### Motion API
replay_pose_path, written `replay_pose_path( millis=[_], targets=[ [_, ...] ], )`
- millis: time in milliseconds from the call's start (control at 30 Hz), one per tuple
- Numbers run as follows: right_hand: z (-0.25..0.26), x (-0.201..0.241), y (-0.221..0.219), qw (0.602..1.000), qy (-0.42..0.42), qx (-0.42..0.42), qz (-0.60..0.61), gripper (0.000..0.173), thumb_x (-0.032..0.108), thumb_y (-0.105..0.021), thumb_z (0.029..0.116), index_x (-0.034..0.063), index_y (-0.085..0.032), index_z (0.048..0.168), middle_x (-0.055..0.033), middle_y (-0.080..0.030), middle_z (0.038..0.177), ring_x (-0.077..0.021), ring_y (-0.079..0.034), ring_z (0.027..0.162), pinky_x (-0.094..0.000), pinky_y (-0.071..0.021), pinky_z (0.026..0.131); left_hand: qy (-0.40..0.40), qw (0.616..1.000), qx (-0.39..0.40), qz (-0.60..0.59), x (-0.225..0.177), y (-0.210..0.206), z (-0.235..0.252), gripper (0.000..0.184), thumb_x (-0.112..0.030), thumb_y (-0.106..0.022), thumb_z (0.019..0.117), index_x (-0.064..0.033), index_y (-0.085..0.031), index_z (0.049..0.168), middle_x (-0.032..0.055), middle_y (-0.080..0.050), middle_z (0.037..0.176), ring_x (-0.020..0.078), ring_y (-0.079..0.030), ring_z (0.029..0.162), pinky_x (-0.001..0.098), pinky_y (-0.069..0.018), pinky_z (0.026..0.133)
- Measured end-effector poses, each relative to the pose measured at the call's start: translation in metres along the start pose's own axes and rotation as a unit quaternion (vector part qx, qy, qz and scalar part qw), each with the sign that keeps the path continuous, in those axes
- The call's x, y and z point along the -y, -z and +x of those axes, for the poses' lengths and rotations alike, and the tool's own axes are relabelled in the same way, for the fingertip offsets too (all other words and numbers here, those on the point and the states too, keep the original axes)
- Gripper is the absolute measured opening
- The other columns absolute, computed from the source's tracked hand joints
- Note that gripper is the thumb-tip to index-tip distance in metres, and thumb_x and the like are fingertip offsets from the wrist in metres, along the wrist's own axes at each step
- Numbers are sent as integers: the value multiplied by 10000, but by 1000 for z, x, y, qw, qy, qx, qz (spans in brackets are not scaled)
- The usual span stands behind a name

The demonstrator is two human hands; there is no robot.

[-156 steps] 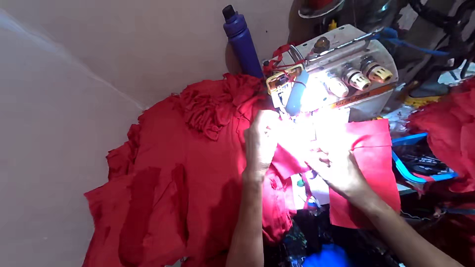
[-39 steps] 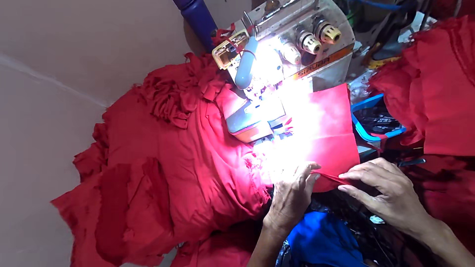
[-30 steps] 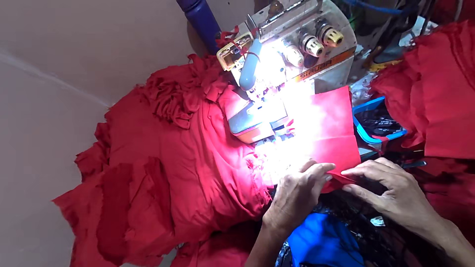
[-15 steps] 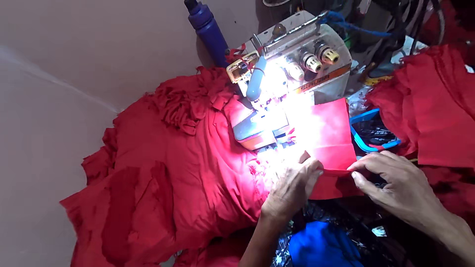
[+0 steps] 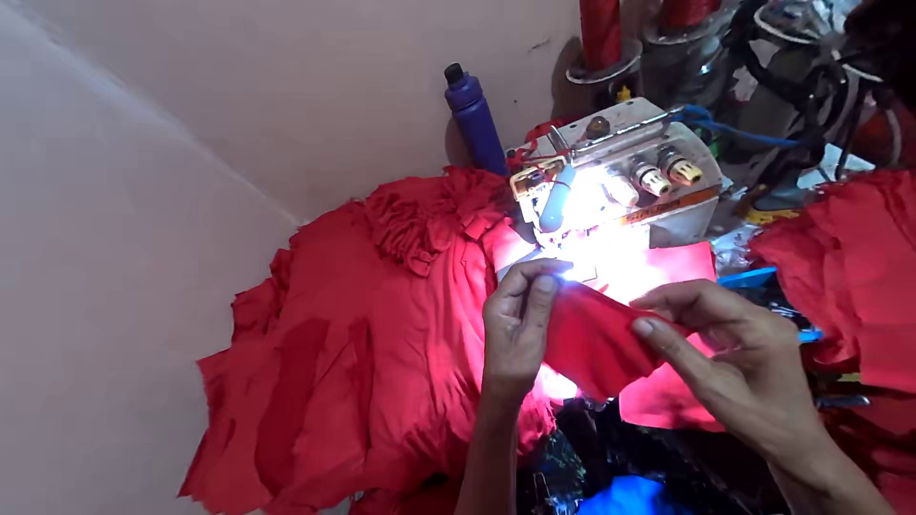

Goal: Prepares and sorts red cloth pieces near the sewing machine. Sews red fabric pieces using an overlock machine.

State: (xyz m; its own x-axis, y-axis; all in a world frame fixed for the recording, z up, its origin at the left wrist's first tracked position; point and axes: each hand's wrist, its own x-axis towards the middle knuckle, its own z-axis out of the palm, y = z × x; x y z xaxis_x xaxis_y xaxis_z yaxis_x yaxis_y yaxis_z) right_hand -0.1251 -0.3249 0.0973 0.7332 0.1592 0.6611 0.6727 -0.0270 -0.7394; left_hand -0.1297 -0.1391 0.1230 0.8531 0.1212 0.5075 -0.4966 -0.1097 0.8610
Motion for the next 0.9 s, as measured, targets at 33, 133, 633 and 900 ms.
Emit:
replay_pose_path(
  millis=[33, 133, 633, 900],
  targets=[
    [0, -3, -9, 999, -21, 12, 28, 193, 129, -653, 953, 6, -666, 1102, 58, -674, 837, 58, -614, 737, -132, -539, 731, -29, 999, 8, 45, -1, 7, 6, 189, -29, -522, 1027, -54, -699, 1087, -66, -697, 975, -34, -644, 831, 146, -545, 727],
    [6, -27, -39, 990, -118, 30, 77, 291, 104, -674, 908, 40, -626, 1187, 96, -648, 734, 44, -603, 638, -140, -529, 631, -88, 974, 42, 205, 10, 28, 29, 137, -85, -656, 974, -20, -737, 1063, 13, -705, 967, 20, -645, 851, 190, -535, 776],
    [-12, -59, -67, 974, -183, -9, -131, 200, 164, -661, 916, -30, -700, 892, -18, -617, 730, 12, -530, 639, -160, -444, 614, -105, 842, -49, 528, 86, -4, 10, 114, -93, -728, 869, 2, -772, 914, 195, -729, 974, 384, -688, 973, 525, -518, 852],
    [-2, -71, -66, 979, -172, -63, -92, 152, 100, -643, 885, -40, -669, 939, 24, -632, 700, 56, -583, 604, -117, -498, 592, -58, 862, -74, 498, 91, -16, 4, 188, -102, -699, 870, -18, -784, 1015, 175, -746, 986, 349, -704, 985, 489, -526, 921]
  ],
)
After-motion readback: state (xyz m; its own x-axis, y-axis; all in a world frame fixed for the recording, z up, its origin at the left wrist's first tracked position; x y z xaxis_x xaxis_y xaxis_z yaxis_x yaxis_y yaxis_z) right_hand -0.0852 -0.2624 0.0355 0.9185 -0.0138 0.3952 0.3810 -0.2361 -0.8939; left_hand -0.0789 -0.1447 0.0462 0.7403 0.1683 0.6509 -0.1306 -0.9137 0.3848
